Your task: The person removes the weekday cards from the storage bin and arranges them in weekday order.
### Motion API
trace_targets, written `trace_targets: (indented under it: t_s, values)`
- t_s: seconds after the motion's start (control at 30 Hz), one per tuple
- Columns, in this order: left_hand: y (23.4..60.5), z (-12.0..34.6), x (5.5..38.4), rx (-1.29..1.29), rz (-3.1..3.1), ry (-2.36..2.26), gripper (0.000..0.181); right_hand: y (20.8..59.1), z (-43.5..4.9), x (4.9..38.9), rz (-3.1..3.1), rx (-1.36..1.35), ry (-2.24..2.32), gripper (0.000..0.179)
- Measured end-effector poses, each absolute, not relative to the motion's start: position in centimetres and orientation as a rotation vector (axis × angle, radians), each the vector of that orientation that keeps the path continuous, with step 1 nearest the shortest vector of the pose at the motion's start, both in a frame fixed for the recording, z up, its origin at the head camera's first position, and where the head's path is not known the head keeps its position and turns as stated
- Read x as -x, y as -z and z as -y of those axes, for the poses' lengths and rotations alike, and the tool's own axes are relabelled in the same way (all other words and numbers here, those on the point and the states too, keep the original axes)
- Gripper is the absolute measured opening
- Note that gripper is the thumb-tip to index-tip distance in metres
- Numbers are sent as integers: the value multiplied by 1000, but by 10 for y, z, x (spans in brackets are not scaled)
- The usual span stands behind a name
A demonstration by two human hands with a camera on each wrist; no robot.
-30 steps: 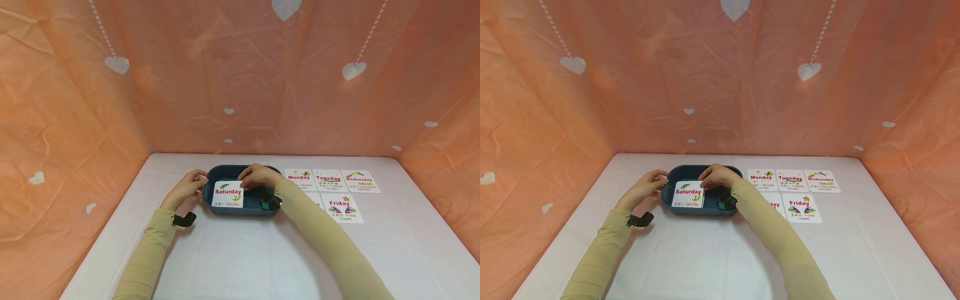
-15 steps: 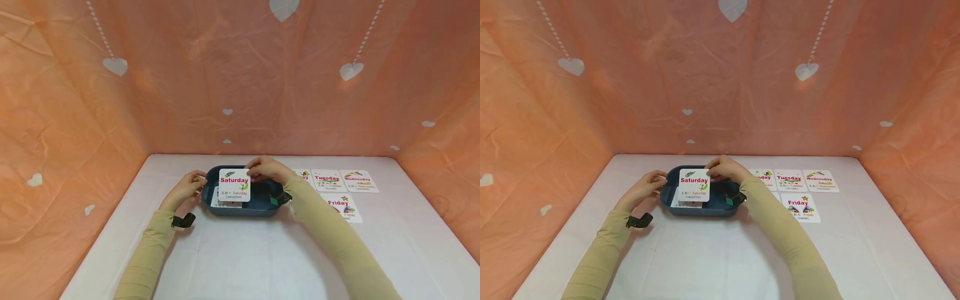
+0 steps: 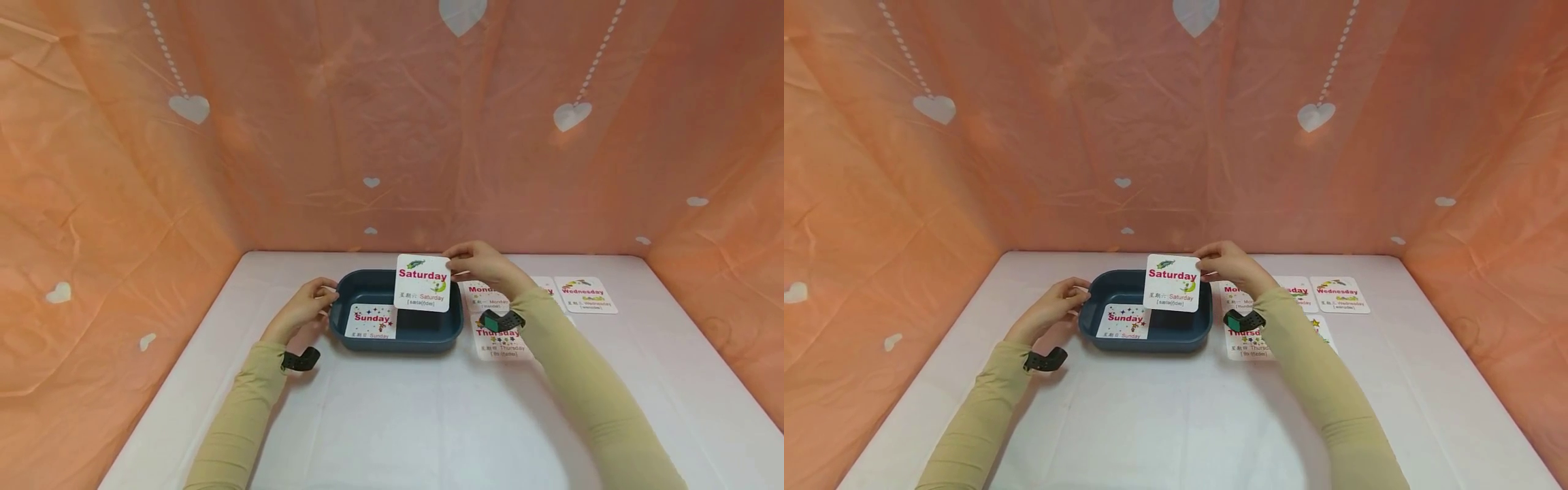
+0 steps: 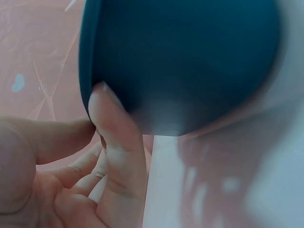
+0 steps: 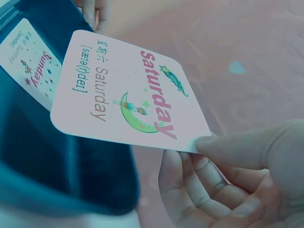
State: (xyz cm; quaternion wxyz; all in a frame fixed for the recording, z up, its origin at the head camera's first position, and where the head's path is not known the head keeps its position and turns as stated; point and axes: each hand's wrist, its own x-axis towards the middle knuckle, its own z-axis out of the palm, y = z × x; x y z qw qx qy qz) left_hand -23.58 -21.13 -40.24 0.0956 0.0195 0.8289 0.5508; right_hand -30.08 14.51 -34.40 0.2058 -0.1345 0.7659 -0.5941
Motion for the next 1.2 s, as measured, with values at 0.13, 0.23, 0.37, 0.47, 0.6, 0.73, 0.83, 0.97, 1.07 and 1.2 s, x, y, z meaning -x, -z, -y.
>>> trace_targets:
  t_s: [0.13, 0.23, 0.37, 0.47, 0.6, 0.73, 0.83, 0.97, 1.07, 1.2]
  values:
    - [403, 211, 236, -59, -2453, -1635, 34, 340, -168, 297, -2178, 348, 1653, 32]
    - [403, 212, 236, -50, -2455, -1635, 34, 337, -186, 296, -2204, 341, 1654, 33]
    - [403, 212, 236, -60, -2447, -1648, 35, 334, -208, 291, -2242, 348, 1647, 33]
    - [403, 211, 236, -61, -2441, -1654, 35, 333, -225, 286, -2284, 354, 1619, 34]
    - [404, 210, 236, -49, -2444, -1652, 34, 334, -248, 278, -2340, 326, 1562, 36]
    - [403, 211, 236, -48, -2447, -1646, 33, 338, -271, 273, -2381, 289, 1507, 40]
    - [403, 211, 236, -46, -2445, -1645, 33, 342, -287, 269, -2395, 277, 1489, 42]
    - [403, 211, 235, -47, -2441, -1654, 33, 345, -305, 263, -2408, 264, 1486, 43]
    - [403, 211, 235, -47, -2442, -1662, 32, 347, -317, 260, -2418, 269, 1487, 44]
    - [404, 211, 234, -62, -2431, -1688, 33, 350, -336, 257, -2451, 276, 1470, 44]
